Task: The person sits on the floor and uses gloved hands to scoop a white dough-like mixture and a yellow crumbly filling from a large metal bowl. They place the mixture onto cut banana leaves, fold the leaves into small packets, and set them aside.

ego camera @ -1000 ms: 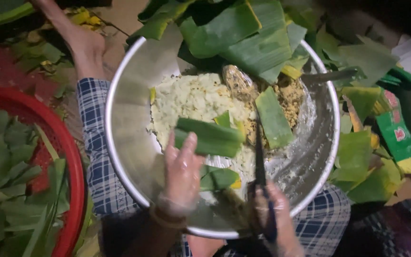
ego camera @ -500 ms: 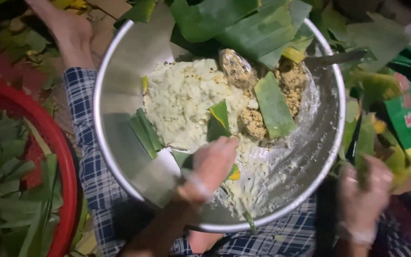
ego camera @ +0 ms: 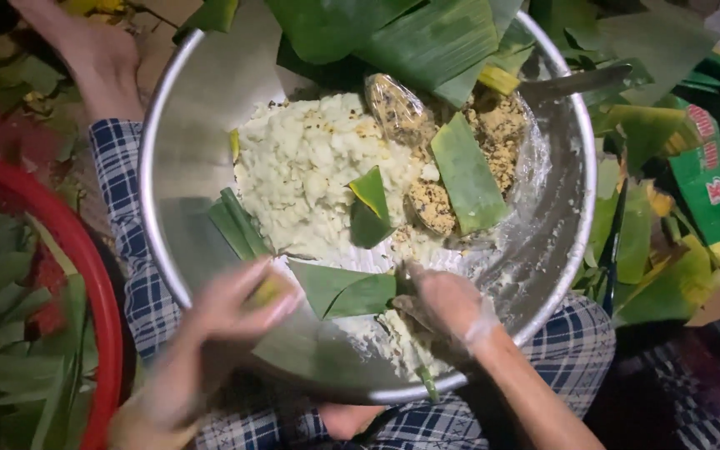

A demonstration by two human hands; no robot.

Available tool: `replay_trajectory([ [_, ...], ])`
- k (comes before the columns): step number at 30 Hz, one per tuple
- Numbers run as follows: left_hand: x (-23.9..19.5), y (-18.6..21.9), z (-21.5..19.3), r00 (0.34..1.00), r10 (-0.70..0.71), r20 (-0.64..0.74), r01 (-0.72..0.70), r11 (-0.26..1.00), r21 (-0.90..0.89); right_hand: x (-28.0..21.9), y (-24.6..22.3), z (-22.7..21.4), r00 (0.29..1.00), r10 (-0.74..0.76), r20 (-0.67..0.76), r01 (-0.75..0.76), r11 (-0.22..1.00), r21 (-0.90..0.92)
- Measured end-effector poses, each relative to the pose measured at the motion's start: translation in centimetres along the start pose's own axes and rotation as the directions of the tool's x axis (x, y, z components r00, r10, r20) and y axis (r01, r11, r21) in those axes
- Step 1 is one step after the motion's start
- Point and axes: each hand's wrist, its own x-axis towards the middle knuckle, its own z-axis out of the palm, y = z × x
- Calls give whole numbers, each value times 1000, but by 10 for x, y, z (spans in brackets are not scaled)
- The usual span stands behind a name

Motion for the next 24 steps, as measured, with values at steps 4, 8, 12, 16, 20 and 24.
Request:
replay_trajectory([
  [4, 29, -172, 47, 993, 62, 98, -20, 923, -383, 8, -29, -41, 938, -92, 334, -58, 909, 412],
  [8, 6, -346, 107, 975, 222, -8, -222, 975, -23, 3, -48, -52, 979, -168, 118, 45, 736, 676],
  [12, 5, -141, 19, 911, 399, -104, -339, 868, 362, -22, -49, -87, 959, -273, -82, 248, 655, 714],
  [16, 32, -33, -7, 941, 337, -41, -314, 910, 270, -50, -43, -114, 954, -290, -72, 245, 619, 746],
  [20, 83, -32, 2, 997, 75, 1, -70, 940, -334, -86, -19, -157, 855, 512, -83, -21, 194, 981],
  [24, 110, -65, 2, 979, 73, -192, -132, 939, -319, -42, 180, -1, 570, 631, -527, 233, 491, 840],
])
